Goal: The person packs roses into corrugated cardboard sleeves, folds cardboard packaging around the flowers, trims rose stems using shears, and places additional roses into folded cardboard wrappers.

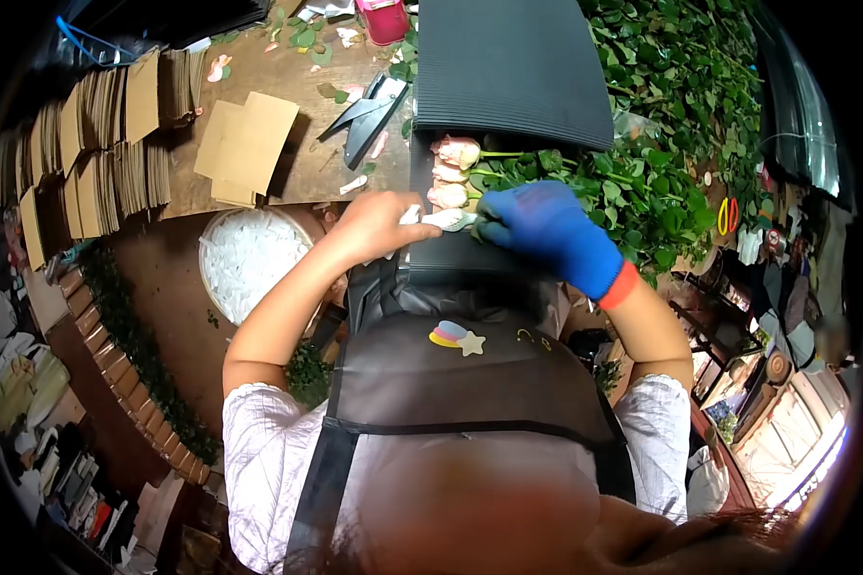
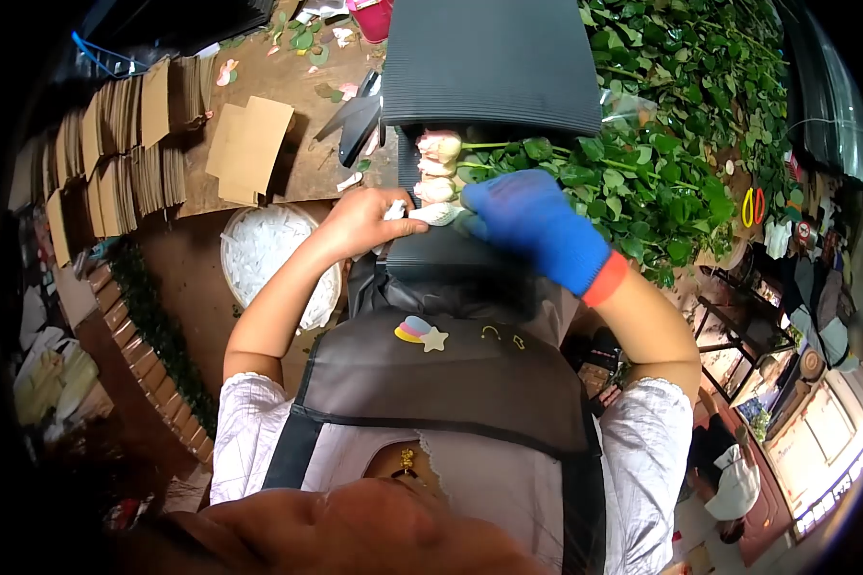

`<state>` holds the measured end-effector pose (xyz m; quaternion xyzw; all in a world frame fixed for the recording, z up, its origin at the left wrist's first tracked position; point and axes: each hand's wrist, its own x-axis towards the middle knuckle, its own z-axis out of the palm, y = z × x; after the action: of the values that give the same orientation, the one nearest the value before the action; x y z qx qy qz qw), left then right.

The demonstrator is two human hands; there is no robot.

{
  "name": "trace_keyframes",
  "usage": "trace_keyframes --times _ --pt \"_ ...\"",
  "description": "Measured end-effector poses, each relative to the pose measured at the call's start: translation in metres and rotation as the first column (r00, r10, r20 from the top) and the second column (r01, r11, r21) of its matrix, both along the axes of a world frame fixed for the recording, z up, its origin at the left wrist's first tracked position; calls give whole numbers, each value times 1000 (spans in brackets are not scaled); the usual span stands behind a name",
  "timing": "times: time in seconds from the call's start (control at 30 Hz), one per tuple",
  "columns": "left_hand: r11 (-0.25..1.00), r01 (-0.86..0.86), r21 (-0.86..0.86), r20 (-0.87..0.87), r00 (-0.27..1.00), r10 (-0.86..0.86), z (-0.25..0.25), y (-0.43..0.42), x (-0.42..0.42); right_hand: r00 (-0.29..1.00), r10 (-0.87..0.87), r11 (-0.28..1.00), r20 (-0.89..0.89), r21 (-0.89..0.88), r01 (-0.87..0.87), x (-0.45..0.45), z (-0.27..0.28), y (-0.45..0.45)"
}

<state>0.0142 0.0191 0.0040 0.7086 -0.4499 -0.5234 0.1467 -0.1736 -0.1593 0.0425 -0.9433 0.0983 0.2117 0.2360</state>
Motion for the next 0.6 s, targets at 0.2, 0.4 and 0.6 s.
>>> trace_keyframes --times 0.2,0.4,0.6 --pt "942 -231 -244 -259 951 167 -17 10 -15 975 121 982 -185 -120 -144 5 -33 12" --pt "814 -580 -14 -86 812 577 -3 86 39 970 173 969 -171 -149 -199 3 -36 11" --pt "827 -320 463 787 578 -217 12 179 71 835 369 878 -408 -143 -458 31 -33 20"
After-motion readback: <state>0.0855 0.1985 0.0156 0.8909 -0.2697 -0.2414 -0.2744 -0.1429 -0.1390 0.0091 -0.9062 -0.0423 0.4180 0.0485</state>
